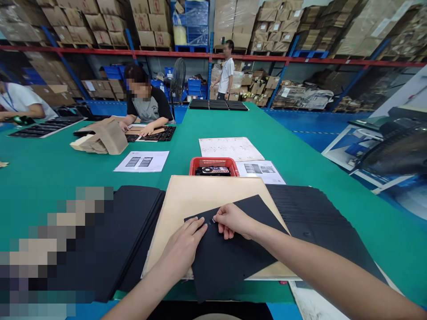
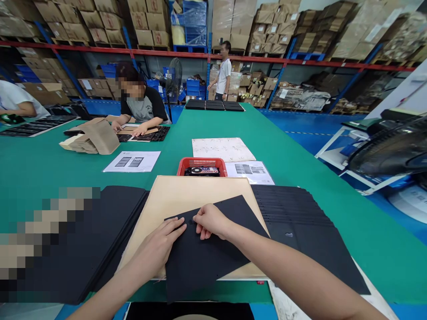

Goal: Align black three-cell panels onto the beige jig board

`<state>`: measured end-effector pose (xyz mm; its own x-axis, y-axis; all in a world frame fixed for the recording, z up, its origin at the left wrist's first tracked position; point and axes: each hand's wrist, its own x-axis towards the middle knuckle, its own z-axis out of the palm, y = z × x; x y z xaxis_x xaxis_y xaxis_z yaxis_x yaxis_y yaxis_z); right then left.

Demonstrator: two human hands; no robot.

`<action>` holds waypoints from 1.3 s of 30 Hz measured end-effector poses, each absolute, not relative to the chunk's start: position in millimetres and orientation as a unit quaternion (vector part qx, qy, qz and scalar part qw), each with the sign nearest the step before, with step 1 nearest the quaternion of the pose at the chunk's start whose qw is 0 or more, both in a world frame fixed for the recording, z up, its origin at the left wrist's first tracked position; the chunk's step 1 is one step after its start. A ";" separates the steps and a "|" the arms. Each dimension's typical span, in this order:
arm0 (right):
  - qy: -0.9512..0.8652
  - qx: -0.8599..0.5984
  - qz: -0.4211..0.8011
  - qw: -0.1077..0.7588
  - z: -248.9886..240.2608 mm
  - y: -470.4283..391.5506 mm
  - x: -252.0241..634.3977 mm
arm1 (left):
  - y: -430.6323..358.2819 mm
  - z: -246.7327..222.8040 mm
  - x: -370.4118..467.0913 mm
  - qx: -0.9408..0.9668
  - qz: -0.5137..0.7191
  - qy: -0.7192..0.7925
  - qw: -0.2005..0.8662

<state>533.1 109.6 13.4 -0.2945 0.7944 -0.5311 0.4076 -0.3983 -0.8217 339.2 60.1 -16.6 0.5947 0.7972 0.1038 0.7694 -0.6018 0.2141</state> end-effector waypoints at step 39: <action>-0.602 -0.592 0.483 0.232 1.4 112.8 564.4 | 74.2 15.2 363.1 0.897 -0.082 0.433 -0.033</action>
<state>564.4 112.8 1.4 -0.1915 0.9369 -0.2925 0.4874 -0.1679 -0.8569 363.1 74.2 15.2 0.6121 0.7818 -0.1191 0.7708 -0.6235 -0.1313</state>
